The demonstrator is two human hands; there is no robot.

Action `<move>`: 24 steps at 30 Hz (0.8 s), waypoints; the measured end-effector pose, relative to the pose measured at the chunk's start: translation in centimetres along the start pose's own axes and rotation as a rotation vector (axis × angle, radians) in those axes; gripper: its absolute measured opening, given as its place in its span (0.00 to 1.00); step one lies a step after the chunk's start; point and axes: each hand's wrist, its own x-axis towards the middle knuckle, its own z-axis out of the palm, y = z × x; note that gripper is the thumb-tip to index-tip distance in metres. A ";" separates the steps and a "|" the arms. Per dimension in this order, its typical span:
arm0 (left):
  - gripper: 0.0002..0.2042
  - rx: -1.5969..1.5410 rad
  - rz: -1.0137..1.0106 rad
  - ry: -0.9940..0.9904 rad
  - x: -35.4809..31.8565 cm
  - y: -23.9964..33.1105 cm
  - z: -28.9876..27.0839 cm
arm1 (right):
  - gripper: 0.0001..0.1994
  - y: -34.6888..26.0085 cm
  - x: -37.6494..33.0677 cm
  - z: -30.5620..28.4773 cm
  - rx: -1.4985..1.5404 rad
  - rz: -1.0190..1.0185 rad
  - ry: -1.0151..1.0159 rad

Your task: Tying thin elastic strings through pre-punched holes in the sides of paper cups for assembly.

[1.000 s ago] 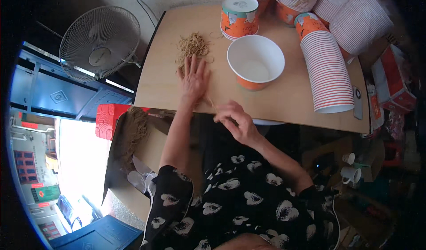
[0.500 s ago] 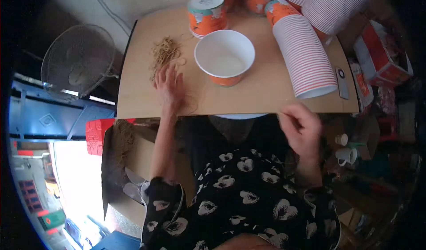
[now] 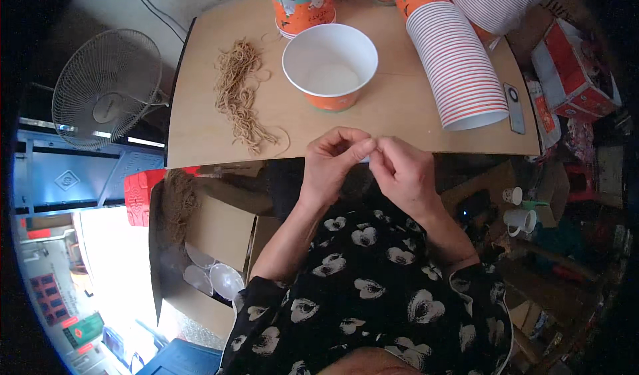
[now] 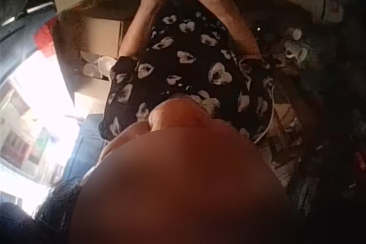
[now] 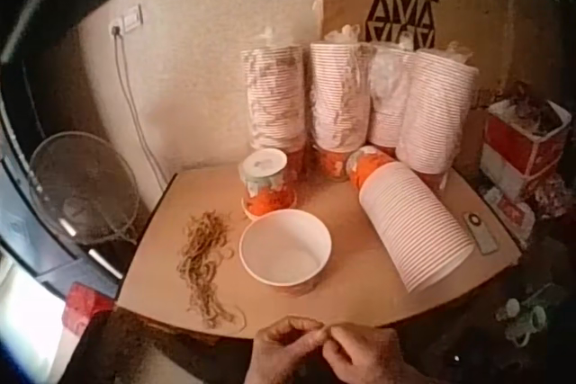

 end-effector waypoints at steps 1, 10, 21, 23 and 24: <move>0.08 -0.041 -0.024 0.002 0.1 -0.7 -0.4 | 0.07 0.1 -0.2 0.2 0.003 0.001 0.003; 0.06 -0.190 -0.146 0.039 -0.3 -2.3 -0.7 | 0.04 2.3 -2.9 0.6 0.577 0.393 -0.027; 0.11 1.139 0.644 0.140 2.7 0.8 0.0 | 0.03 4.5 -3.5 -1.7 0.747 0.512 0.126; 0.15 1.511 0.803 0.259 4.0 3.2 1.3 | 0.03 4.9 -3.6 -1.9 0.749 0.519 0.177; 0.17 1.569 0.775 0.261 4.6 3.3 1.0 | 0.03 4.7 -3.4 -2.0 0.733 0.501 0.209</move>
